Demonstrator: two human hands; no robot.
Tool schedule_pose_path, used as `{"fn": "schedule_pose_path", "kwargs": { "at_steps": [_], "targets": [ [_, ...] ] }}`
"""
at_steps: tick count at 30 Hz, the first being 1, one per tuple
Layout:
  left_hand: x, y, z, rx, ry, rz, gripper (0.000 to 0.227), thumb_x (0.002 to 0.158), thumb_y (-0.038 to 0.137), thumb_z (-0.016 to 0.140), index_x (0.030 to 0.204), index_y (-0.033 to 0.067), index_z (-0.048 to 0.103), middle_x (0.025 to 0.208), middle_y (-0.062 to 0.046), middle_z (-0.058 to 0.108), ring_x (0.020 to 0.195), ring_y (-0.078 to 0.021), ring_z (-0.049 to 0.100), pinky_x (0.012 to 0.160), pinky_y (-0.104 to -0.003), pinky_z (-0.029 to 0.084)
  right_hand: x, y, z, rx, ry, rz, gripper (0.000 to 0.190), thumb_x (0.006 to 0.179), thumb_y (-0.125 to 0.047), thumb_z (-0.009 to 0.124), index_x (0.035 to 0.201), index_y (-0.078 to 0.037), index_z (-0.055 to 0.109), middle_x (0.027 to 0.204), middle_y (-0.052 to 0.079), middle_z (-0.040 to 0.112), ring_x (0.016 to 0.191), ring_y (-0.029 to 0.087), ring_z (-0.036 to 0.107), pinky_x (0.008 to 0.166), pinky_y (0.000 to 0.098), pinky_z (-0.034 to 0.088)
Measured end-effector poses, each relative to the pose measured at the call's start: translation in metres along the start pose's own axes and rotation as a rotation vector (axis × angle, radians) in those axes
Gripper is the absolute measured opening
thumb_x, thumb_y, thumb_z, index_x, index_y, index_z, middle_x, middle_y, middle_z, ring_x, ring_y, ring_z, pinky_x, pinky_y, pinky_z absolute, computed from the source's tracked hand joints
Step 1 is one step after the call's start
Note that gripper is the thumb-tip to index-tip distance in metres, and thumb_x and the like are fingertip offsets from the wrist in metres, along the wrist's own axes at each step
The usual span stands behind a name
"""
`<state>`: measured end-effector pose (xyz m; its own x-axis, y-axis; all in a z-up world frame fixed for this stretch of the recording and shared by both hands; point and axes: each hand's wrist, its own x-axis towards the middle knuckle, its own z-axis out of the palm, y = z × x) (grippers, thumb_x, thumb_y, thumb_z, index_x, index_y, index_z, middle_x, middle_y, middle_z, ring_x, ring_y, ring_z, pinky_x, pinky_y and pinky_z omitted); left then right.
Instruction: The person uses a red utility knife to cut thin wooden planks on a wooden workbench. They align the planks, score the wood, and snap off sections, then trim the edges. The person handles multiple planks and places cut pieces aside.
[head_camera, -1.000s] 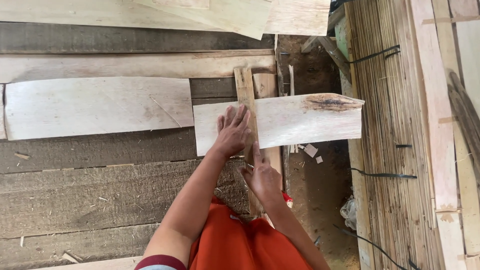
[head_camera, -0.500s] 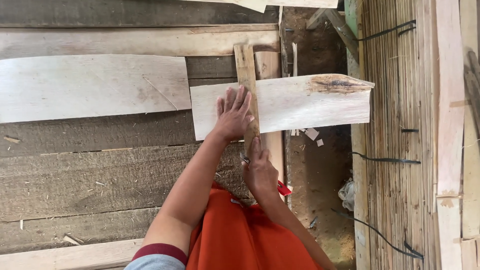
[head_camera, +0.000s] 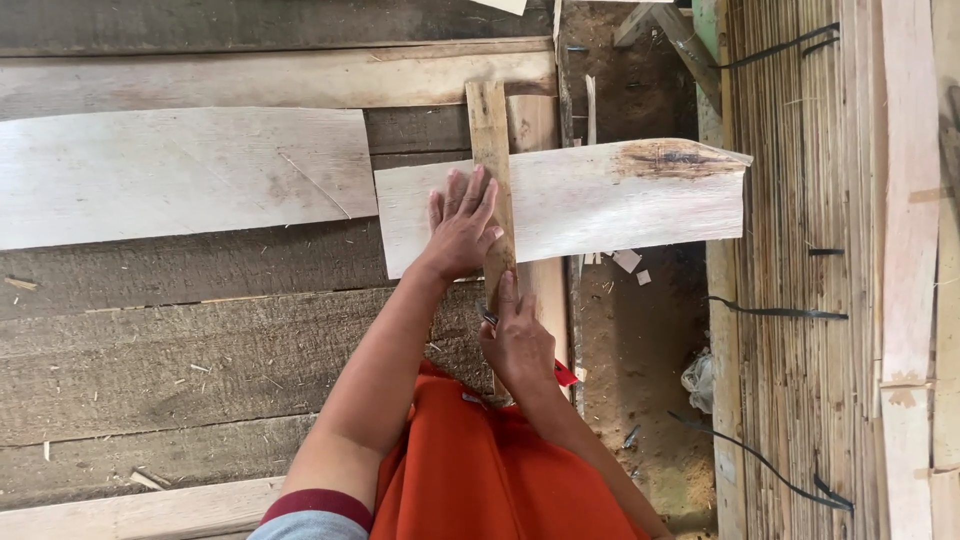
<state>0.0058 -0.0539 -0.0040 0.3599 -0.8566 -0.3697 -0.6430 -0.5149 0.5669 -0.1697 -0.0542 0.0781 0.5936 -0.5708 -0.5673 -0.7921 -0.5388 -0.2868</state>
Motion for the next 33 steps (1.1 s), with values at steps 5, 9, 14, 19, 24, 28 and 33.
{"fn": "schedule_pose_path", "kwargs": {
  "at_steps": [5,9,14,19,24,28,33],
  "targets": [
    [0.0,0.003,-0.005,0.009,0.006,0.01,0.076,0.104,0.045,0.048,0.166,0.0227,0.01,0.173,-0.003,-0.01,0.155,-0.0419,-0.015,0.123,-0.067,-0.003,0.003,0.001,0.002,-0.02,0.006,-0.002,0.087,0.094,-0.026,0.061,0.164,-0.011,0.012,0.119,0.023,0.053,0.074,0.028,0.072,0.063,0.05,0.063],
    [0.004,0.001,0.0,0.038,0.01,0.008,0.075,0.105,0.046,0.045,0.166,0.0218,0.009,0.172,-0.003,-0.012,0.155,-0.0427,-0.016,0.122,-0.067,-0.003,0.0,-0.004,-0.006,-0.031,0.026,-0.012,0.086,0.094,-0.027,0.063,0.164,-0.011,0.015,0.121,0.025,0.053,0.076,0.032,0.074,0.063,0.0514,0.062],
    [0.003,0.003,-0.001,0.071,-0.01,-0.016,0.076,0.104,0.047,0.045,0.166,0.0218,0.008,0.172,-0.004,-0.014,0.154,-0.0435,-0.016,0.122,-0.068,-0.004,0.002,0.0,0.001,-0.057,0.081,-0.032,0.087,0.093,-0.031,0.066,0.163,-0.014,0.018,0.128,0.032,0.051,0.081,0.037,0.075,0.062,0.0541,0.061],
    [0.005,0.002,0.001,0.073,-0.002,-0.018,0.076,0.104,0.047,0.045,0.166,0.0216,0.008,0.172,-0.004,-0.014,0.155,-0.0438,-0.015,0.123,-0.067,-0.003,0.005,0.002,0.006,-0.06,0.086,-0.02,0.088,0.092,-0.033,0.067,0.164,-0.018,0.018,0.134,0.037,0.048,0.095,0.047,0.073,0.067,0.0592,0.06],
    [0.001,0.004,-0.007,0.053,0.014,-0.009,0.075,0.105,0.046,0.044,0.166,0.0212,0.01,0.173,-0.004,-0.011,0.155,-0.043,-0.013,0.123,-0.066,-0.002,0.008,0.002,0.004,-0.022,0.065,0.018,0.086,0.091,-0.03,0.069,0.163,-0.019,0.024,0.128,0.03,0.053,0.085,0.038,0.075,0.067,0.0558,0.062],
    [0.0,0.0,-0.002,0.035,0.021,0.0,0.075,0.105,0.046,0.046,0.166,0.0207,0.011,0.173,-0.004,-0.012,0.155,-0.0428,-0.014,0.123,-0.066,-0.002,0.009,0.003,0.004,-0.006,0.036,0.014,0.087,0.092,-0.029,0.069,0.163,-0.017,0.021,0.12,0.024,0.051,0.078,0.034,0.075,0.064,0.0545,0.063],
    [0.0,0.003,-0.004,0.04,0.021,-0.002,0.075,0.104,0.047,0.045,0.166,0.0212,0.011,0.173,-0.003,-0.012,0.156,-0.0424,-0.013,0.123,-0.066,-0.002,0.009,0.0,-0.004,-0.008,0.01,0.029,0.087,0.092,-0.028,0.068,0.163,-0.017,0.019,0.119,0.023,0.05,0.074,0.028,0.074,0.062,0.0513,0.063]
  ]
}}
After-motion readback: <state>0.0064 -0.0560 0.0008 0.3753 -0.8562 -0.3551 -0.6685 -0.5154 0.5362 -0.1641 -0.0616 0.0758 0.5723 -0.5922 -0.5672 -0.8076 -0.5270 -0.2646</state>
